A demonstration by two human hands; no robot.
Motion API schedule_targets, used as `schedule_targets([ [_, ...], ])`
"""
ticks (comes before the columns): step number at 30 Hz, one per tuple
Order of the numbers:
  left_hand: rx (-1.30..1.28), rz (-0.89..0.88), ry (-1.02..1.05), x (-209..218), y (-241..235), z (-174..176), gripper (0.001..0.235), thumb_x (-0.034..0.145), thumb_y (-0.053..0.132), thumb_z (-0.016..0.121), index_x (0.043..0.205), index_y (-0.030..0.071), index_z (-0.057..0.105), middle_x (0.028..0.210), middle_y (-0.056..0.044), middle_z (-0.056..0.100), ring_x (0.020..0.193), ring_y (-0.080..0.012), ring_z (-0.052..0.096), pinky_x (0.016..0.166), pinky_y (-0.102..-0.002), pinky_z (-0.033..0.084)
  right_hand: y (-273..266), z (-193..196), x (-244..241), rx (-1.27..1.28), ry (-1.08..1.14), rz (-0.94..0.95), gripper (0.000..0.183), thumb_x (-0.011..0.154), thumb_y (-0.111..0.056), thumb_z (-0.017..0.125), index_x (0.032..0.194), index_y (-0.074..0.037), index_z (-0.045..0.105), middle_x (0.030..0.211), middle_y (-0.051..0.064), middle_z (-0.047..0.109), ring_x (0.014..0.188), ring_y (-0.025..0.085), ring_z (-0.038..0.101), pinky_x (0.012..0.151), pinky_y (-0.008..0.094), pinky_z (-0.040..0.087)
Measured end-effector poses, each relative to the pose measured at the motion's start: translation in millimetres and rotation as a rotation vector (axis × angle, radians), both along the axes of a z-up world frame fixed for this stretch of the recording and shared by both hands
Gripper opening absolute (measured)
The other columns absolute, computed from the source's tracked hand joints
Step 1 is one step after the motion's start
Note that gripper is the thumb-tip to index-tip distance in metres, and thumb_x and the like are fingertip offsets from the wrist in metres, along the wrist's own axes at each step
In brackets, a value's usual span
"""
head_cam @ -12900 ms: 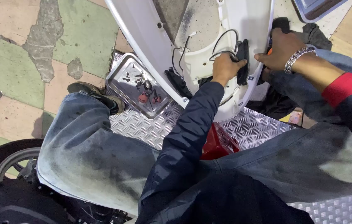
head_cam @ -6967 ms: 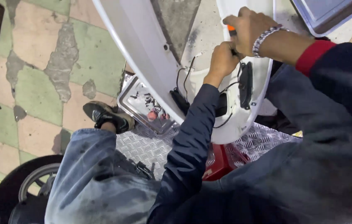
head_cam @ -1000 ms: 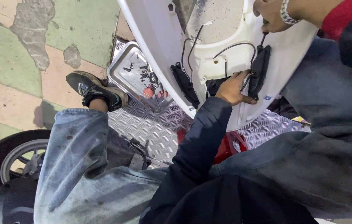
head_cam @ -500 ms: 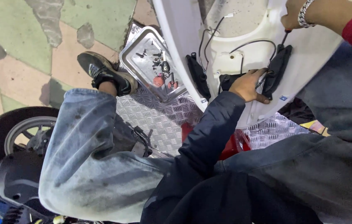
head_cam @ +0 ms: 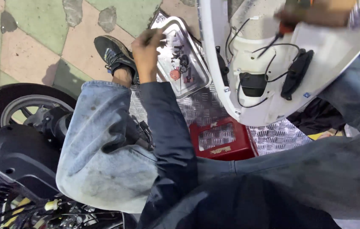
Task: The person uses a screwdriver to remove screws from the rear panel of a white scooter. They then disconnect several electrical connectors inside the rear compartment. Finally, the person removes the rear body panel and places it aside.
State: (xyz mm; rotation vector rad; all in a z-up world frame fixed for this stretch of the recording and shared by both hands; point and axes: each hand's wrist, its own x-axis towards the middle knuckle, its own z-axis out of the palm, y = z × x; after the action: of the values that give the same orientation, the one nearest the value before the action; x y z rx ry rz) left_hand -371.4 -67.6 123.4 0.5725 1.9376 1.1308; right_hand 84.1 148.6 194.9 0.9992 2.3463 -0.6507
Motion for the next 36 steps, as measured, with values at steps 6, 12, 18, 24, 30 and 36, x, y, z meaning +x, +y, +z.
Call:
schedule_targets([
  [6,-0.339,-0.003,0.314,-36,-42,-215,0.008,0.080,0.012,0.079,0.080,0.020,0.081,0.084,0.002,0.081,0.083,-0.0180,0.076,0.080,-0.035,0.058,-105,90,-116,-0.011,-0.224,-0.123,0.052,0.091,-0.074,0.056,0.116,-0.031,0.071,0.071,0.001,0.081,0.061,0.021,0.079,0.057,0.035,0.064],
  [12,-0.302,-0.090,0.215,15,-32,-191,0.021,0.085,0.020,0.077,0.106,0.014,0.079,0.107,-0.006,0.080,0.100,-0.0274,0.073,0.088,-0.041,0.058,-139,107,-110,-0.062,-0.262,-0.017,0.038,0.092,-0.065,0.053,0.096,-0.028,0.059,0.083,-0.008,0.073,0.072,0.016,0.076,0.061,0.037,0.065],
  [18,-0.328,-0.164,0.436,38,-9,-212,0.035,0.086,0.028,0.078,0.117,0.013,0.071,0.119,-0.009,0.065,0.111,-0.0269,0.062,0.089,-0.043,0.056,-134,107,-110,0.007,0.143,-0.073,0.036,0.087,-0.045,0.073,0.111,-0.018,0.069,0.100,-0.003,0.077,0.075,0.019,0.074,0.054,0.037,0.056],
  [24,-0.390,0.390,0.511,-9,-61,-241,0.036,0.091,0.020,0.072,0.123,0.004,0.070,0.124,-0.014,0.073,0.117,-0.0329,0.067,0.101,-0.046,0.053,-136,83,-89,0.128,0.060,-0.066,0.037,0.092,-0.050,0.072,0.110,-0.017,0.066,0.104,-0.001,0.076,0.083,0.021,0.074,0.062,0.035,0.051],
  [30,-0.344,0.131,0.487,-9,-55,-223,0.020,0.094,0.025,0.069,0.113,0.021,0.073,0.126,-0.006,0.061,0.107,-0.0241,0.065,0.091,-0.040,0.060,-137,74,-88,0.145,-0.151,0.018,0.053,0.090,-0.072,0.054,0.115,-0.027,0.065,0.093,-0.009,0.074,0.076,0.017,0.075,0.058,0.034,0.054],
  [36,-0.028,0.369,-0.157,15,-19,-180,0.027,0.094,0.009,0.068,0.120,0.004,0.065,0.128,-0.010,0.056,0.119,-0.0252,0.064,0.102,-0.039,0.061,-136,70,-94,0.118,-0.155,0.055,0.052,0.090,-0.070,0.052,0.116,-0.027,0.065,0.096,-0.008,0.076,0.068,0.018,0.075,0.049,0.032,0.055],
])
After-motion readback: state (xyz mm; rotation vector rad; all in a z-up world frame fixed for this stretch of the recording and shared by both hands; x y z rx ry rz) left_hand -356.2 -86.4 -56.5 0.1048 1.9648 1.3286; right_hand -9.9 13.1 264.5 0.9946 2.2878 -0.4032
